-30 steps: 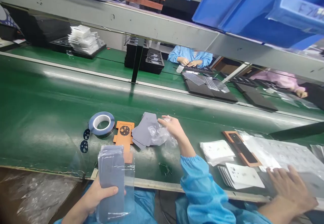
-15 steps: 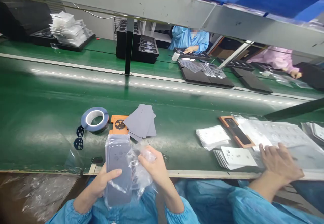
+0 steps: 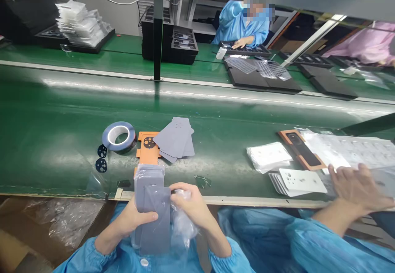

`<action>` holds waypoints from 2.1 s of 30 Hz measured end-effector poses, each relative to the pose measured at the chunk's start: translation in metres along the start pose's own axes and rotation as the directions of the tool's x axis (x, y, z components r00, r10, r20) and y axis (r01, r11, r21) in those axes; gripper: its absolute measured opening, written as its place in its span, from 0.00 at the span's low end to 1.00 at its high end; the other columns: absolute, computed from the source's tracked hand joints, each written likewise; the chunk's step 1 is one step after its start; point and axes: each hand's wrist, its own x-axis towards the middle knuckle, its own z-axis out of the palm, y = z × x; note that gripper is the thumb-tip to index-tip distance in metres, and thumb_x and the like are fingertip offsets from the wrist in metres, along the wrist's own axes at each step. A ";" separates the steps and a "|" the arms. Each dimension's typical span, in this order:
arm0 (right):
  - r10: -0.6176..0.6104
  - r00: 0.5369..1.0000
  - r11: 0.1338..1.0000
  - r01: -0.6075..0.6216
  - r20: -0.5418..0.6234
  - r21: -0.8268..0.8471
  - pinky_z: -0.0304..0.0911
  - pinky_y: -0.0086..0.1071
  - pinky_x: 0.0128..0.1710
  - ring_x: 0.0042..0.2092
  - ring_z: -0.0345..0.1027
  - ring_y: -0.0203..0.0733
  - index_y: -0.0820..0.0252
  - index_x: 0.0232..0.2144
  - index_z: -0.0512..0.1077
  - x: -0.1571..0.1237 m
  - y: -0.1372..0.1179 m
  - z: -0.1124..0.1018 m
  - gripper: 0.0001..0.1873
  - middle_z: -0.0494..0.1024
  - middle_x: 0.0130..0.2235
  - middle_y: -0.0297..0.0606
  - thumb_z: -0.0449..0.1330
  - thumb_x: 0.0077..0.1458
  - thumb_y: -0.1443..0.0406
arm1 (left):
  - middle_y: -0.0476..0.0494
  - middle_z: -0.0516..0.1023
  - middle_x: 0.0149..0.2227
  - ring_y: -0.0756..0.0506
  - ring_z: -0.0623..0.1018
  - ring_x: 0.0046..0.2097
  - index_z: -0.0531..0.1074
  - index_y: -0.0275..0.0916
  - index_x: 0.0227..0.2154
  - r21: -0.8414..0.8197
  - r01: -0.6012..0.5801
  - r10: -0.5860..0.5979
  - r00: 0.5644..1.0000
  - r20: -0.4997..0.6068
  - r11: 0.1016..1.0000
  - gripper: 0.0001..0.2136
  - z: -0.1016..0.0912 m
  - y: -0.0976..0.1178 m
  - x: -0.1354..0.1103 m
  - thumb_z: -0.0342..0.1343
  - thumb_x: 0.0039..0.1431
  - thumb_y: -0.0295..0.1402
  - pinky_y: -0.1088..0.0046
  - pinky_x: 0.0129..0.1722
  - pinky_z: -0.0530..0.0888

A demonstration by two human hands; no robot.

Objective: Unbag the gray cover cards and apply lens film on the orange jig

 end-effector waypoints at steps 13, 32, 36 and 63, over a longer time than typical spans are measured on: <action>0.126 0.954 0.986 -0.151 0.274 0.070 0.61 0.30 0.33 0.31 0.65 0.39 0.64 0.28 0.78 -0.014 0.014 0.013 0.18 0.75 0.29 0.36 0.66 0.52 0.52 | 0.35 0.80 0.49 0.35 0.78 0.50 0.73 0.37 0.50 0.030 0.033 -0.032 0.999 -0.022 0.999 0.30 -0.012 -0.013 -0.013 0.72 0.44 0.41 0.58 0.50 0.73; 0.068 0.938 0.998 -0.064 -0.339 0.023 0.57 0.30 0.23 0.23 0.62 0.36 0.61 0.19 0.69 0.121 -0.061 -0.090 0.25 0.70 0.20 0.33 0.73 0.34 0.49 | 0.37 0.83 0.36 0.37 0.82 0.37 0.73 0.36 0.40 -0.036 0.065 -0.062 0.996 0.065 0.997 0.23 -0.024 -0.024 -0.013 0.73 0.43 0.41 0.60 0.39 0.77; 0.063 0.923 0.989 -0.108 -0.380 -0.098 0.62 0.32 0.26 0.26 0.68 0.42 0.65 0.24 0.75 0.158 -0.075 -0.108 0.22 0.76 0.23 0.40 0.72 0.36 0.52 | 0.37 0.83 0.35 0.37 0.83 0.38 0.74 0.35 0.40 -0.066 -0.007 0.010 0.998 0.056 0.998 0.21 -0.025 -0.010 -0.013 0.72 0.45 0.39 0.60 0.40 0.77; 0.008 0.990 0.999 -0.002 -0.138 0.046 0.60 0.30 0.29 0.29 0.66 0.38 0.57 0.41 0.74 -0.011 0.003 -0.039 0.16 0.76 0.29 0.33 0.64 0.49 0.60 | 0.38 0.81 0.43 0.38 0.80 0.44 0.72 0.37 0.45 -0.046 0.053 -0.057 0.994 -0.092 0.998 0.27 0.003 -0.007 0.000 0.74 0.41 0.37 0.62 0.45 0.75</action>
